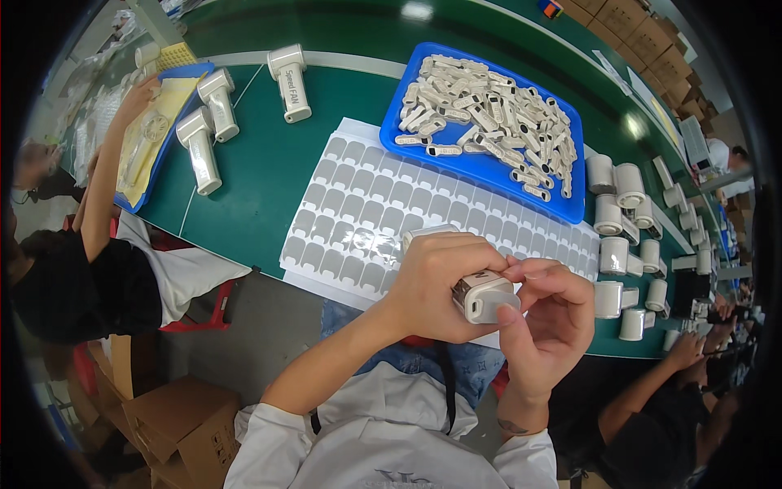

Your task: The person assembles small white electronic devices at a factory workstation. They pick up a cylindrical body and a circular component, insert the component into the body, and place the finished unit on the table. The process is repeated continuously with parts from a blue tray.

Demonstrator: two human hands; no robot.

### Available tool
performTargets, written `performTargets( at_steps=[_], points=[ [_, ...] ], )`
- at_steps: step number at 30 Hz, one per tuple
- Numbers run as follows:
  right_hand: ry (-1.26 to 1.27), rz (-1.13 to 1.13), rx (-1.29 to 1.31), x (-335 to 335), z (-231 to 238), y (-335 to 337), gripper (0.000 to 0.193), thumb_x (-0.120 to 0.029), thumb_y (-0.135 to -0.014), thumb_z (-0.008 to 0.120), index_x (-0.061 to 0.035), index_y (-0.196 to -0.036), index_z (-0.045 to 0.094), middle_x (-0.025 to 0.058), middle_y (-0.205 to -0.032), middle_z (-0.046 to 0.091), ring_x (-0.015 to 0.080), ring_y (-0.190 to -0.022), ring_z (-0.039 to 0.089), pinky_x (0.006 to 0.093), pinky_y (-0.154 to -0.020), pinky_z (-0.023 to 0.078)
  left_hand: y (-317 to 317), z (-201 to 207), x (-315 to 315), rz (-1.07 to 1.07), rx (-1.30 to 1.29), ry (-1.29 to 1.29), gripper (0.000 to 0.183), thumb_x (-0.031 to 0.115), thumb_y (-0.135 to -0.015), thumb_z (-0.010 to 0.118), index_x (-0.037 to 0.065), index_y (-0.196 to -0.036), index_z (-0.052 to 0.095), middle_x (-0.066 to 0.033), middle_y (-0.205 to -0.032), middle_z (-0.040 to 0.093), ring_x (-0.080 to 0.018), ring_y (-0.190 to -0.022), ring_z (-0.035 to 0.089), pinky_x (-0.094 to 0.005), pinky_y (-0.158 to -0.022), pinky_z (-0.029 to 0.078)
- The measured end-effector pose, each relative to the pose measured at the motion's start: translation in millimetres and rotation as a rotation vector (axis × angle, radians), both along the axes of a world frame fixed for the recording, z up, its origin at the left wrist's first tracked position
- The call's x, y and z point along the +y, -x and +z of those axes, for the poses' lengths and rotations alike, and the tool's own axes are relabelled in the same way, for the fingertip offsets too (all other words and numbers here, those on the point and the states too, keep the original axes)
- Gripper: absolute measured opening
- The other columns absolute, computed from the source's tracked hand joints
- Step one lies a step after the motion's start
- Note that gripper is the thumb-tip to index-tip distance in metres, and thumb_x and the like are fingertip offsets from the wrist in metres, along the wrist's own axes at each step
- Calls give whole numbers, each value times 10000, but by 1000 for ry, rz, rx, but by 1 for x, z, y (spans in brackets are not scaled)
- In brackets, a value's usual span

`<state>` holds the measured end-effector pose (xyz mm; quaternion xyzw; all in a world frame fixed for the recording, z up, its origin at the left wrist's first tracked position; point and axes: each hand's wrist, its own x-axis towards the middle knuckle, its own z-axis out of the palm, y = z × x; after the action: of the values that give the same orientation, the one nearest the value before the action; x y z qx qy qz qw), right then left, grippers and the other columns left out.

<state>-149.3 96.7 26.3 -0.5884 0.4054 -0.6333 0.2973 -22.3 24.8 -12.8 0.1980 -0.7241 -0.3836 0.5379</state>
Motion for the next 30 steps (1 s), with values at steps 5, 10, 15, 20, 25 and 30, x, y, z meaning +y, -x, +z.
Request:
performTargets(
  at_steps=[5,10,15,20,25,30],
  points=[
    [-7,16,-17,0,1,2,400,83,-732,715,0,-1085,547,155,-1001,624,149,-781,583,425,-985,447,1,0,-1,-15,7,-15,299,158,-559,769,58,-807,635,-85,-698,632,-244,-599,613,-310,-550,446],
    [46,22,-81,-1,0,-1,400,76,-742,720,-8,-1079,520,163,-973,621,207,-864,622,477,-1000,451,-1,3,-1,-7,-22,-9,296,169,-560,798,75,-792,641,-67,-740,667,-255,-640,646,-320,-562,477],
    [126,19,-25,1,1,-3,402,71,-753,715,-12,-1087,507,156,-942,615,246,-901,628,518,-996,458,-3,3,-1,4,-26,4,298,158,-554,807,84,-788,638,-59,-755,678,-267,-660,660,-329,-565,491],
    [161,-33,-206,2,5,-2,419,76,-759,706,-6,-1114,499,158,-996,609,221,-882,619,509,-1003,450,-3,5,-2,-41,-52,-47,310,157,-548,806,82,-794,632,-75,-749,669,-286,-665,658,-347,-572,497],
    [-2,46,-96,0,-1,0,430,91,-754,706,9,-1130,515,172,-1039,608,162,-849,604,470,-1028,417,-1,3,0,8,-4,-9,294,158,-563,804,73,-794,642,-100,-758,673,-294,-671,664,-342,-584,511],
    [9,37,-129,-1,-1,-1,416,90,-756,706,8,-1121,524,170,-1023,613,169,-860,611,465,-1020,427,0,-1,0,2,-2,-3,309,166,-566,788,52,-813,641,-94,-735,654,-255,-641,640,-313,-572,483]
  ],
)
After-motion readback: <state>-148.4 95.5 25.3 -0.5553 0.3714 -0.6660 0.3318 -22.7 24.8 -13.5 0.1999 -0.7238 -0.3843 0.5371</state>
